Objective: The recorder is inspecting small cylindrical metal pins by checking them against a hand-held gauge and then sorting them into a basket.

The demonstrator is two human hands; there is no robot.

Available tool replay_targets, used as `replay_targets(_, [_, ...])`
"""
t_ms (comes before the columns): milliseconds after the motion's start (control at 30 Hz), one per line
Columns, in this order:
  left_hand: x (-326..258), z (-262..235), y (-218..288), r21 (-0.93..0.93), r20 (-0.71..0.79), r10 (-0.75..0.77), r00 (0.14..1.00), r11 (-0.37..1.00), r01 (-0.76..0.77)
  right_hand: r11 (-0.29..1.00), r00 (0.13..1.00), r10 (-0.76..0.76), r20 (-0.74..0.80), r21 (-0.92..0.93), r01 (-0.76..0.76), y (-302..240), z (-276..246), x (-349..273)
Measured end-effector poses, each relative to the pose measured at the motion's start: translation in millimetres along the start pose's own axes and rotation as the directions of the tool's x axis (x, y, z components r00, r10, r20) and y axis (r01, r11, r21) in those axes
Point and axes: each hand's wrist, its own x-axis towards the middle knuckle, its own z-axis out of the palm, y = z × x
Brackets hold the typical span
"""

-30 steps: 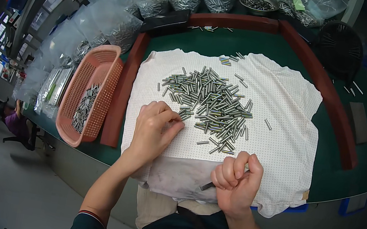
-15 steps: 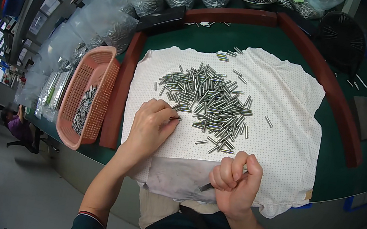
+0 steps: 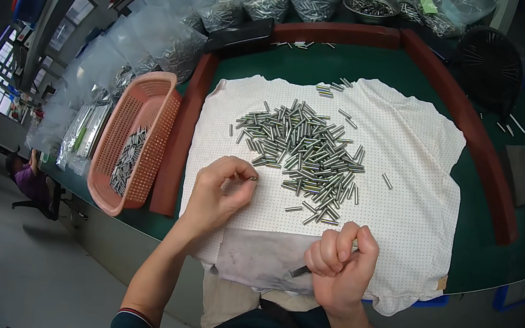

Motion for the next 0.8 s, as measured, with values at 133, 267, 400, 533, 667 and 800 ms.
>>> replay_targets(133, [-22.5,-3.3,-6.8,-0.152,-0.111,-0.137,0.984,0.981,0.119,1.000,1.000,-0.009,-0.012,-0.013,0.009,-0.1,-0.2,-1.3])
replay_targets(267, [-31.6,-3.7,-9.6,-0.350,-0.172,-0.266,0.948,0.916,0.194,1.000,1.000,-0.016,-0.016,-0.012,0.016,1.4,-0.3,-0.8])
replay_targets(400, [-35.3,-5.1,-14.2,-0.459,-0.119,-0.345,0.931,0.850,0.256,1.000,1.000,-0.021,-0.009,-0.011,0.021,1.6,1.0,-0.1])
replay_targets(533, [-33.5,-9.2,-3.4,-0.670,-0.028,-0.483,0.875,0.659,0.343,1.000,1.000,-0.023,-0.009,-0.004,0.023,2.1,1.1,0.6])
replay_targets(667, [-35.1,-19.6,-13.8,-0.917,0.228,-0.580,0.782,0.142,0.373,1.000,1.000,-0.025,-0.013,-0.014,0.025,2.1,1.1,1.1])
replay_targets(800, [-34.5,-22.1,-15.5,-0.939,0.302,-0.606,0.736,-0.056,0.339,1.000,1.000,-0.026,-0.013,-0.011,0.026,2.4,2.2,0.5])
